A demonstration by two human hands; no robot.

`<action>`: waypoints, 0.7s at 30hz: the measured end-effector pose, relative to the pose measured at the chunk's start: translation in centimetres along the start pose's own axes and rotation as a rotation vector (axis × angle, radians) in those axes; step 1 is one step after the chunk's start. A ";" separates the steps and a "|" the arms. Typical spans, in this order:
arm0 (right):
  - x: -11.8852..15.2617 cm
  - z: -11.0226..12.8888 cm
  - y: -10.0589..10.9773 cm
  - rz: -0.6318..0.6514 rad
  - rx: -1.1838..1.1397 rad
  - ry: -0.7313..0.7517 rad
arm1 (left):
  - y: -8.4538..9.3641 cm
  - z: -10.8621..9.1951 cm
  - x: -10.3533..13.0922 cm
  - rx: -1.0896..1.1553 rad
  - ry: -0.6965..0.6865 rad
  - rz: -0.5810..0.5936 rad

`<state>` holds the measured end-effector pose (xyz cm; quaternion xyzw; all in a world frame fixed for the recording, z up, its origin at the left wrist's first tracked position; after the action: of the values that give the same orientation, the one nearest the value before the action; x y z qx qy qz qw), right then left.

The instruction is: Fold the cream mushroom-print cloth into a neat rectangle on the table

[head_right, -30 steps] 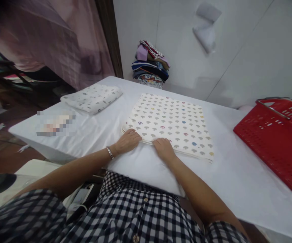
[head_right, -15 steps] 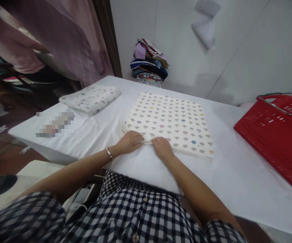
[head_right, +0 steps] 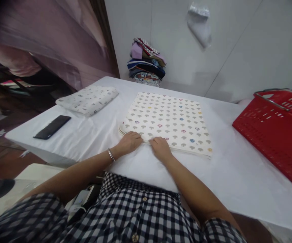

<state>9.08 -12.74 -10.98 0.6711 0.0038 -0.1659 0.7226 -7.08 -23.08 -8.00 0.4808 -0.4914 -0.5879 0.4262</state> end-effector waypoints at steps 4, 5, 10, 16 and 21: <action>-0.2 -0.1 -0.2 0.029 -0.005 -0.009 | -0.5 0.1 0.5 -0.018 -0.052 0.006; -0.3 -0.1 -0.2 0.034 -0.002 -0.009 | -0.6 0.2 0.7 -0.007 -0.064 0.005; -0.8 0.1 0.1 0.075 0.025 -0.043 | -1.3 1.7 1.0 -0.026 -0.081 -0.029; -1.2 -0.2 0.0 0.089 0.046 -0.059 | -2.0 2.6 0.7 -0.011 -0.107 -0.062; -1.3 -0.7 -0.2 0.066 -0.002 -0.062 | -1.8 2.4 0.8 -0.011 -0.081 -0.110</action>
<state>7.93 -11.78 -11.00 0.6644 -0.0406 -0.1629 0.7282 -9.59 -23.21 -9.79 0.4802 -0.4779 -0.6322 0.3758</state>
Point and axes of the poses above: each hand's wrist, its own x-axis away from the middle knuckle, its own y-axis out of the back of the hand, z = x × y, the point moved 2 cm from there along -x, towards the middle knuckle, and after that the axes turned 9 degrees about z, right-handed, at the moved point
